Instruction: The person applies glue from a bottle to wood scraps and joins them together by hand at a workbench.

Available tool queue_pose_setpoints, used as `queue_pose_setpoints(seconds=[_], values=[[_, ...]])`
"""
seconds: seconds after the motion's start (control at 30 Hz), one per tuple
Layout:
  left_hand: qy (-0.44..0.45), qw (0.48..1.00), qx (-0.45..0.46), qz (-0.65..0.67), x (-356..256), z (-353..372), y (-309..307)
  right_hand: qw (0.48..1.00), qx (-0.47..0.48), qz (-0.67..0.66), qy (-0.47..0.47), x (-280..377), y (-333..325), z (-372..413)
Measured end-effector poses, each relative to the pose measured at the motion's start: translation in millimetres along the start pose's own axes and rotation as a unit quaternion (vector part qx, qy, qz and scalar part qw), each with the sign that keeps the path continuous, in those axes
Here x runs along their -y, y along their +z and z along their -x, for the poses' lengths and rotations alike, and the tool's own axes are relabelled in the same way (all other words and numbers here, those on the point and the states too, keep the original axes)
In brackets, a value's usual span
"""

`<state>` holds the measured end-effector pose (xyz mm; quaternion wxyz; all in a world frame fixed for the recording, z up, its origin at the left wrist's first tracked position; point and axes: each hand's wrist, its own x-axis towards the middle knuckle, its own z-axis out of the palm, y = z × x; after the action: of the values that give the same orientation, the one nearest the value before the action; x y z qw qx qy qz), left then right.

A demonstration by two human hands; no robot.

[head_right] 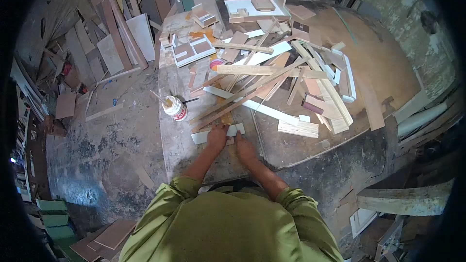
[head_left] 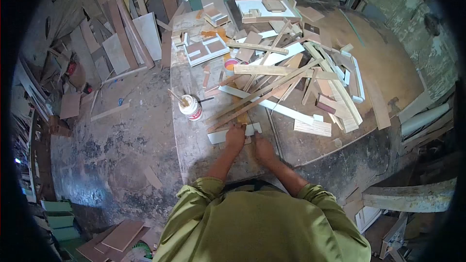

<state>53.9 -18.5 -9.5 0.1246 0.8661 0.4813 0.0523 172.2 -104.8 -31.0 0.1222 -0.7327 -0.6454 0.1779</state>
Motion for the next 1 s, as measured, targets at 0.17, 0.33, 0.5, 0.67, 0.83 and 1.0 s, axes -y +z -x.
queue_pose_setpoints(seconds=[0.17,0.33,0.5,0.67,0.83,1.0], values=[[0.007,1.000,-0.002,-0.005,1,-1,1,0.999,0.037,-0.011,0.022,6,-13,63],[0.000,1.000,0.026,0.005,0,-2,-3,0.998,0.061,-0.002,0.027,4,-9,32],[-0.003,1.000,0.017,0.000,0,0,-3,0.999,0.036,-0.010,0.025,13,-19,-2],[-0.003,1.000,0.002,-0.005,2,-1,5,0.998,0.057,0.012,0.000,-1,-3,55],[0.000,1.000,-0.002,-0.005,0,0,0,0.998,0.056,-0.012,0.013,6,-17,36],[-0.018,1.000,0.025,0.000,0,-2,2,1.000,-0.014,-0.002,-0.011,-2,3,-11]])
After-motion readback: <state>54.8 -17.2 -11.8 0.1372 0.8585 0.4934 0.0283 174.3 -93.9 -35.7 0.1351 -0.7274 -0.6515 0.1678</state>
